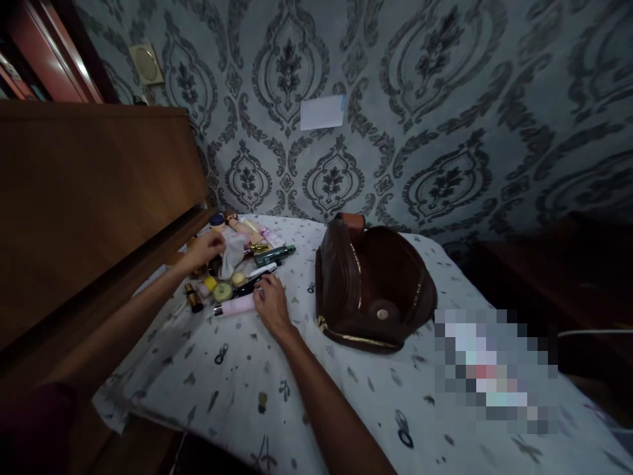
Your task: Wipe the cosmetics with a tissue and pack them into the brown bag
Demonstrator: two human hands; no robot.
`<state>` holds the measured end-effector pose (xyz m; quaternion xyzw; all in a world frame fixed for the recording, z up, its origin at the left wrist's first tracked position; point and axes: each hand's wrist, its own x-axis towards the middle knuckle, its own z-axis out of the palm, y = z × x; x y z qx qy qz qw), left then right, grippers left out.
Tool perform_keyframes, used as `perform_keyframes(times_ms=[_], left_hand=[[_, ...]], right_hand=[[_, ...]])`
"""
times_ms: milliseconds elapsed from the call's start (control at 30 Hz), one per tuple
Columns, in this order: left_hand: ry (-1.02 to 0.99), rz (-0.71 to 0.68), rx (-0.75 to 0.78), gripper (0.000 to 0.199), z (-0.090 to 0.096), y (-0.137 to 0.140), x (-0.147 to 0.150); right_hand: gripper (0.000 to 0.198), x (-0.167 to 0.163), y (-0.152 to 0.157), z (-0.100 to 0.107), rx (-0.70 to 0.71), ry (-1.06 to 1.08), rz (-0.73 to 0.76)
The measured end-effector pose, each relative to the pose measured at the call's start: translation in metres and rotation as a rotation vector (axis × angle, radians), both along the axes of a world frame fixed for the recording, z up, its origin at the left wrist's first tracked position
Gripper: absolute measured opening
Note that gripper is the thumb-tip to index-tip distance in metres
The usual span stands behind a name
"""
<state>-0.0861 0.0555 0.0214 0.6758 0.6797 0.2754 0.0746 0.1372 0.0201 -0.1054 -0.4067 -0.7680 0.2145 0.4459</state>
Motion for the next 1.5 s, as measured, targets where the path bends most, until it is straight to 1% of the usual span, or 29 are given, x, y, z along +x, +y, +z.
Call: perform_keyframes(times_ms=[133, 200, 267, 333, 400, 533, 633, 733, 800, 933, 1100, 1167, 1267, 1367, 1433, 1500], left_hand=[[-0.311, 0.097, 0.182, 0.018, 0.017, 0.016, -0.009], [-0.385, 0.125, 0.220, 0.020, 0.019, 0.021, -0.009], [-0.391, 0.153, 0.227, 0.021, 0.017, 0.024, -0.008], [-0.337, 0.173, 0.201, 0.024, 0.010, 0.024, -0.007], [-0.228, 0.156, 0.130, 0.027, 0.003, 0.022, -0.006], [0.088, 0.053, -0.111, 0.023, -0.013, 0.011, 0.005], [0.315, 0.004, -0.254, 0.035, -0.020, 0.001, 0.018], [0.485, -0.011, -0.303, 0.048, -0.023, -0.004, 0.030], [0.556, -0.022, -0.322, 0.053, -0.023, -0.005, 0.035], [0.629, -0.055, -0.384, 0.056, -0.016, -0.004, 0.036], [0.665, -0.094, -0.449, 0.054, -0.002, -0.005, 0.032], [0.669, -0.099, -0.439, 0.048, 0.004, -0.005, 0.035], [0.653, -0.123, -0.355, 0.039, 0.009, -0.006, 0.048], [0.626, -0.171, -0.271, 0.038, 0.007, -0.001, 0.069], [0.612, -0.203, -0.242, 0.039, 0.001, 0.004, 0.084], [0.602, -0.204, -0.225, 0.036, -0.007, 0.010, 0.097]], right_hand=[[0.020, 0.000, 0.000, 0.002, -0.014, 0.008, 0.004], [0.020, 0.001, 0.000, 0.002, -0.019, 0.004, 0.004], [0.021, 0.001, 0.000, 0.002, -0.023, -0.003, 0.005], [0.021, 0.001, 0.000, 0.002, -0.023, -0.006, 0.008], [0.022, 0.001, 0.000, 0.002, -0.021, -0.004, 0.008], [0.022, 0.001, 0.000, 0.002, -0.019, -0.004, 0.003], [0.022, 0.002, -0.001, 0.004, -0.019, -0.004, 0.005], [0.021, 0.002, -0.001, 0.005, -0.022, -0.011, 0.012], [0.021, 0.002, -0.001, 0.006, -0.032, -0.020, 0.009], [0.020, 0.002, -0.002, 0.008, -0.052, -0.037, -0.001], [0.020, 0.002, -0.002, 0.006, -0.040, -0.032, 0.003], [0.020, 0.002, -0.002, 0.005, -0.030, -0.028, 0.003], [0.021, 0.002, -0.001, 0.004, -0.013, -0.024, 0.006], [0.022, 0.002, -0.001, 0.004, -0.013, -0.029, 0.003], [0.022, 0.002, 0.000, 0.003, -0.017, -0.024, -0.004], [0.022, 0.002, 0.001, 0.001, -0.018, -0.009, -0.004]])
